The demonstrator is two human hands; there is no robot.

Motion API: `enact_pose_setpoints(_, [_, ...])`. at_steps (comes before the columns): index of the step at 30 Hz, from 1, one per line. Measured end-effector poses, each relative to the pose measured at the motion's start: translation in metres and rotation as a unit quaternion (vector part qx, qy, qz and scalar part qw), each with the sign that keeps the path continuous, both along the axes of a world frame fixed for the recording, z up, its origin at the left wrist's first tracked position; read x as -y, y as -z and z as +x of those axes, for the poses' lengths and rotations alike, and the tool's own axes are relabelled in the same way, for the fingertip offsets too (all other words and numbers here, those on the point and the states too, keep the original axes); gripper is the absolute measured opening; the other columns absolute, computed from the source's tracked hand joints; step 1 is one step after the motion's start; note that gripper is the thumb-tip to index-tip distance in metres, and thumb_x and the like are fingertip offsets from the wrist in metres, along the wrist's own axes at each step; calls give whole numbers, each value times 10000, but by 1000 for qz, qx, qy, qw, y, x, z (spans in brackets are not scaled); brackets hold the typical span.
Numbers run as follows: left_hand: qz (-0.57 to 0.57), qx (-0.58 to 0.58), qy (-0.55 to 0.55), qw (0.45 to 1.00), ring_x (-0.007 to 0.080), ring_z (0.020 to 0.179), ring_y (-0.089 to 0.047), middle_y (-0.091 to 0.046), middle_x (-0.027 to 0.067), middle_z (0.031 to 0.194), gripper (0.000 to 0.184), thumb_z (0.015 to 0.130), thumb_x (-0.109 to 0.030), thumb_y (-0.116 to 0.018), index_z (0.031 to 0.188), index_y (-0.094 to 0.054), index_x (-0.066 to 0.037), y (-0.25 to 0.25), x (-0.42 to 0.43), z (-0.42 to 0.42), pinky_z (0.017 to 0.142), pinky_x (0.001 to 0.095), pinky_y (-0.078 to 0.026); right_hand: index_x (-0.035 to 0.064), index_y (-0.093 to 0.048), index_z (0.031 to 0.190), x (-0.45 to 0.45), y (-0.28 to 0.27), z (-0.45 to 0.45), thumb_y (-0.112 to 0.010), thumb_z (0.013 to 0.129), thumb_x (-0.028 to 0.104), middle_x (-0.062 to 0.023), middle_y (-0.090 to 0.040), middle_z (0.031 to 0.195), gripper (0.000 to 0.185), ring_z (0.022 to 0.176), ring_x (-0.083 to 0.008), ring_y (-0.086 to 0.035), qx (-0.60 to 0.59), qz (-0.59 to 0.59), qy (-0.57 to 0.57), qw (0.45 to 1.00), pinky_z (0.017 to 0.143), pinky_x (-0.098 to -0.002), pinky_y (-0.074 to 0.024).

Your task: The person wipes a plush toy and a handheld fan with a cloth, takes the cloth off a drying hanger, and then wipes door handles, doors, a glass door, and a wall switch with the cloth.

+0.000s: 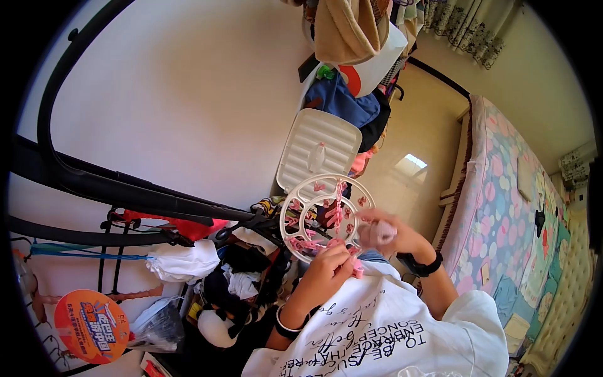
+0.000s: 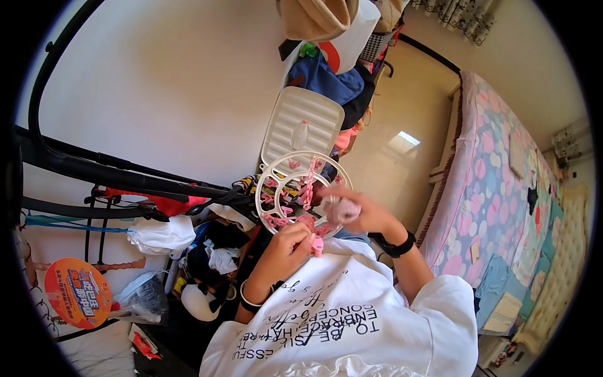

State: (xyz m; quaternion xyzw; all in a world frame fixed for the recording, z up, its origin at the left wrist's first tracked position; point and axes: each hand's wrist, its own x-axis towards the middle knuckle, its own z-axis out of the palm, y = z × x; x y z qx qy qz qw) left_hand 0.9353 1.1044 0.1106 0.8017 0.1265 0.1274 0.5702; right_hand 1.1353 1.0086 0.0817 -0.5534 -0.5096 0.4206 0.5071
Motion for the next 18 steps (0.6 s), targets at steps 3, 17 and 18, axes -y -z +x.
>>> enact_pose_setpoints(3, [-35, -2, -29, 999, 277, 659, -483, -505, 121, 690, 170, 835, -64, -491, 692, -550, 7, 3, 1, 0, 669, 343, -385, 14, -475, 1188, -2, -7, -17, -670, 623, 18, -143, -480, 1206, 598, 1116, -261, -453, -15, -3, -160, 987, 964, -341, -324])
enact_pose_setpoints(17, [-10, -5, -67, 998, 222, 685, -544, -538, 110, 734, 200, 868, -75, -486, 748, -592, 45, 3, -4, -5, 703, 301, -427, 36, -479, 1163, -2, 4, -42, -672, 657, -6, -59, -528, 1120, 543, 986, -135, -502, -133, -110, -141, 975, 866, -275, -390])
enact_pose_setpoints(18, [-10, -5, -67, 998, 222, 685, -544, -538, 110, 734, 200, 868, -75, -486, 748, -592, 45, 2, -4, -5, 703, 301, -427, 36, -474, 1170, -2, 6, -42, -672, 658, -5, -64, -523, 1126, 551, 991, -139, -501, -125, -89, -144, 978, 867, -274, -390])
